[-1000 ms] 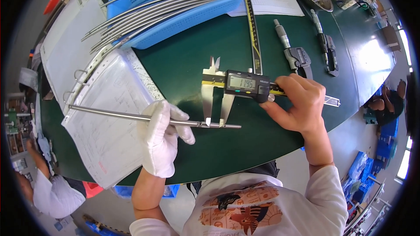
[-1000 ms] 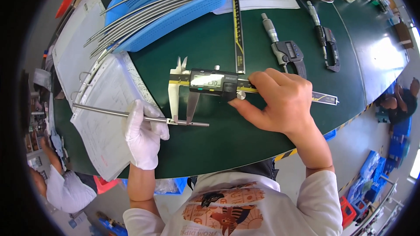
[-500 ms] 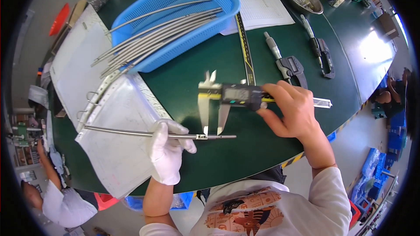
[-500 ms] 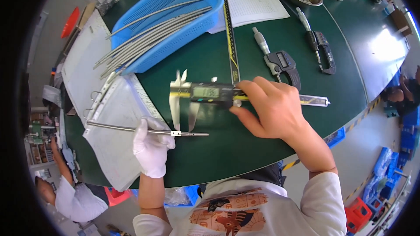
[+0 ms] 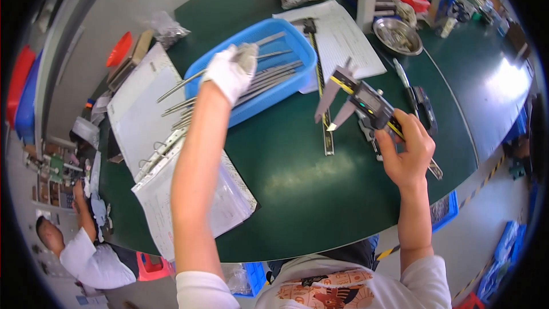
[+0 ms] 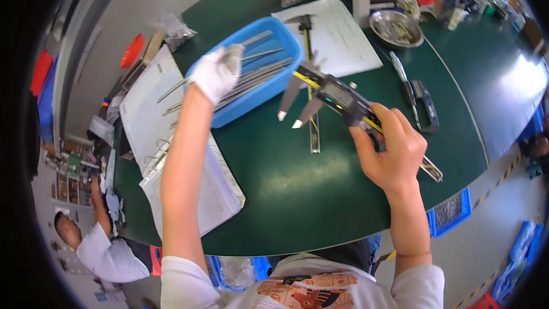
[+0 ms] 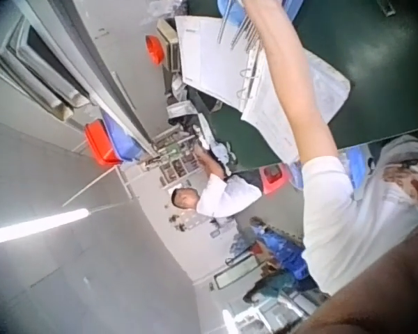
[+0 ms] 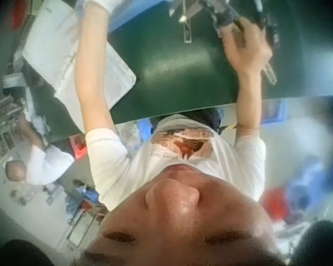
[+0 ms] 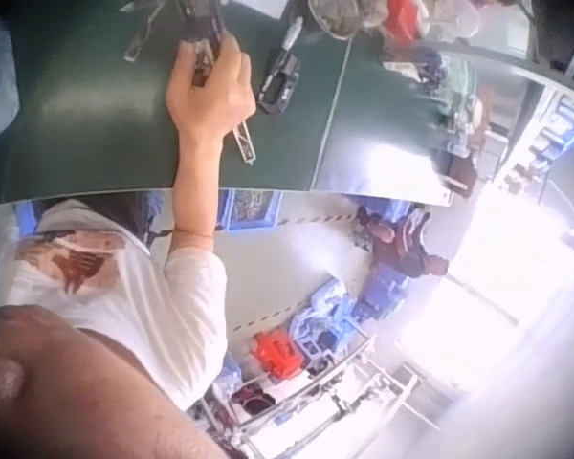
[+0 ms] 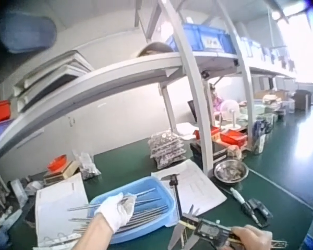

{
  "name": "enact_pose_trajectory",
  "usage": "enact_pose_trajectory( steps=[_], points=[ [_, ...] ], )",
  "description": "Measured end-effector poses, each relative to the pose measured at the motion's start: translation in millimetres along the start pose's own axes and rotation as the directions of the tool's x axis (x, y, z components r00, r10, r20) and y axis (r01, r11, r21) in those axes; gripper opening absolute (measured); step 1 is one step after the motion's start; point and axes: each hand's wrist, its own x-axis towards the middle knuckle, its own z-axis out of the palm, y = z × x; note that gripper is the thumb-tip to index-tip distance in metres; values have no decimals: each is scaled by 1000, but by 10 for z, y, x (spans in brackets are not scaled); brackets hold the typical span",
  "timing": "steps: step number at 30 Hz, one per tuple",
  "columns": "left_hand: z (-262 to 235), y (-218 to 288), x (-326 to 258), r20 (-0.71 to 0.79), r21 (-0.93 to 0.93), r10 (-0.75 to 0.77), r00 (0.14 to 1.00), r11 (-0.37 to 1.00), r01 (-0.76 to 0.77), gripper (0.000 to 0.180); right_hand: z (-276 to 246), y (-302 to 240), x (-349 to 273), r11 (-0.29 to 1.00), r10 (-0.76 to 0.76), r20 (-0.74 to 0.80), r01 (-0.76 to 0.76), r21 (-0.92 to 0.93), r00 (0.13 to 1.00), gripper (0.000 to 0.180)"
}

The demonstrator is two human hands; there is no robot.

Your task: Measuring the dimensions and various points of metal rods using a digital caliper.

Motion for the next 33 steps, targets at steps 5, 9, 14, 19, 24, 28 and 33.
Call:
enact_pose_trajectory(
  steps=[5,9,14,19,24,28,33],
  points=[
    [-44,-311,420,-248,-187,-122,961,979,76,26,-88,102,-91,997,70,-66,-68,26,995,30],
    [-55,-309,300,-172,40,-119,978,991,128,28,-88,68,-108,997,59,-58,-56,57,997,29],
    [-96,-208,74,43,946,204,978,308,-105,27,-67,37,-69,993,100,-19,-99,61,995,28],
    [-24,-148,-211,371,727,105,923,-652,-218,23,-17,41,-36,996,72,-28,-70,64,997,27],
    [196,-72,-100,270,485,-123,955,-839,-245,30,-27,23,-63,996,80,-28,-79,46,996,28],
    [191,-55,3,149,408,-190,971,-882,-235,25,31,19,-67,997,64,-37,-62,44,997,29],
    [244,11,-397,410,249,-146,900,-932,-265,23,45,25,-101,997,61,4,-61,36,998,31]
  ],
)
